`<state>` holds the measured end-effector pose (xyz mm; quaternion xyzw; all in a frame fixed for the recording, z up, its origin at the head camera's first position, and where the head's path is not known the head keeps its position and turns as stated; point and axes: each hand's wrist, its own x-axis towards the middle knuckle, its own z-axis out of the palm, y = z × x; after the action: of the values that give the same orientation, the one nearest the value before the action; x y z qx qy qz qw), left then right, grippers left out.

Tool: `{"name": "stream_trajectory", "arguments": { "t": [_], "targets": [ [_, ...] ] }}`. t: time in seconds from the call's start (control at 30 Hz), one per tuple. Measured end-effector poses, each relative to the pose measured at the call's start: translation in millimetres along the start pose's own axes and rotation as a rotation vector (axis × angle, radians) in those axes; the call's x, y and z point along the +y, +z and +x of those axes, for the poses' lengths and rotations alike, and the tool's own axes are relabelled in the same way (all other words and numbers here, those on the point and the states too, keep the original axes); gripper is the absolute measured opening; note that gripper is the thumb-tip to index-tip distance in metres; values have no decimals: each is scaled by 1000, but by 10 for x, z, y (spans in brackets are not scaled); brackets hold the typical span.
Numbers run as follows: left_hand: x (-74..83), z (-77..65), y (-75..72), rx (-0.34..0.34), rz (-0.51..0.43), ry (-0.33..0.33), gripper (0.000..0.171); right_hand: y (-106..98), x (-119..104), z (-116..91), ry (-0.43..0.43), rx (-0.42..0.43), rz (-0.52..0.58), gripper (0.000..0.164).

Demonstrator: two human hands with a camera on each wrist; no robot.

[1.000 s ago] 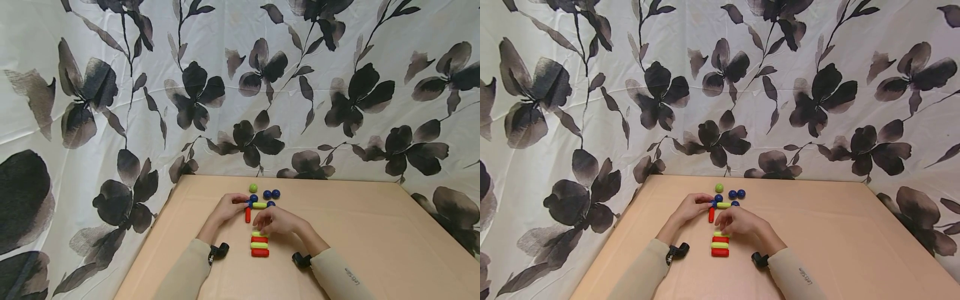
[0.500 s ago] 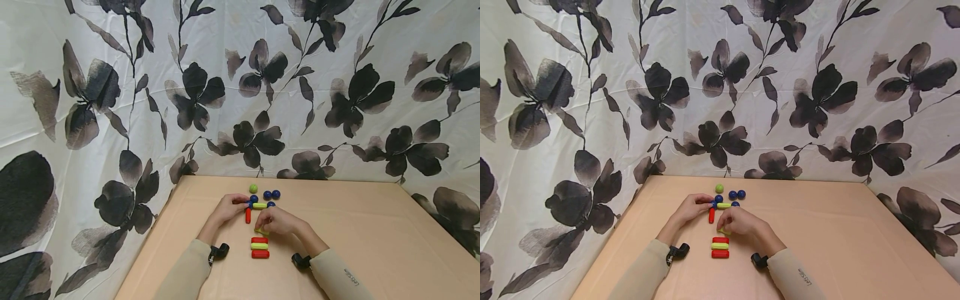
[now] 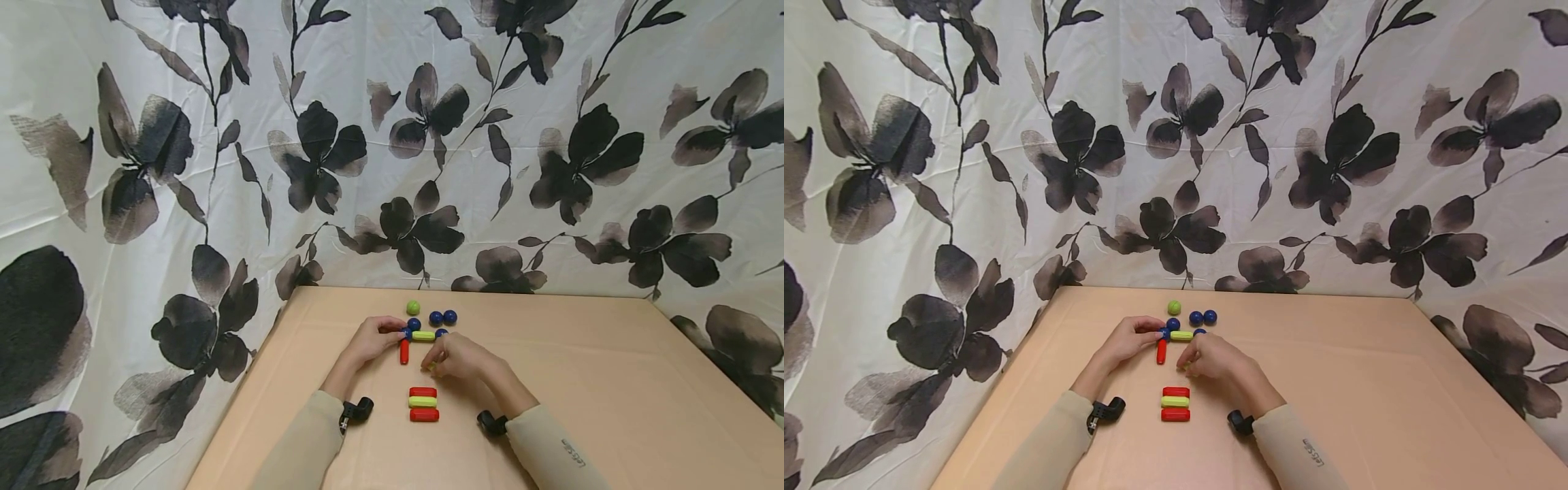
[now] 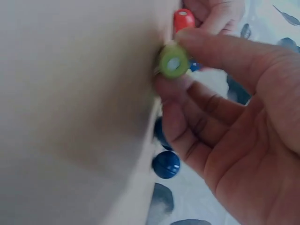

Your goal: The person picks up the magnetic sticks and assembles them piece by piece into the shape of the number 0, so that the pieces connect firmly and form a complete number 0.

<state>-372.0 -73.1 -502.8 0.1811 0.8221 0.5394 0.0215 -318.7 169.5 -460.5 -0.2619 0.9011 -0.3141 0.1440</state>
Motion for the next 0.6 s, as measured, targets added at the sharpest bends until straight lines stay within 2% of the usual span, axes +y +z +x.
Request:
{"name": "stream_trajectory", "arguments": {
  "t": [0.43,0.6],
  "targets": [
    [-1,-25,4,-3,-4,-9,22,-90,-2,-67,76,-24,-79,26],
    [10,-18,8,-2,-5,-1,22,-111,9,-93,80,-27,-62,19]
  ]
}}
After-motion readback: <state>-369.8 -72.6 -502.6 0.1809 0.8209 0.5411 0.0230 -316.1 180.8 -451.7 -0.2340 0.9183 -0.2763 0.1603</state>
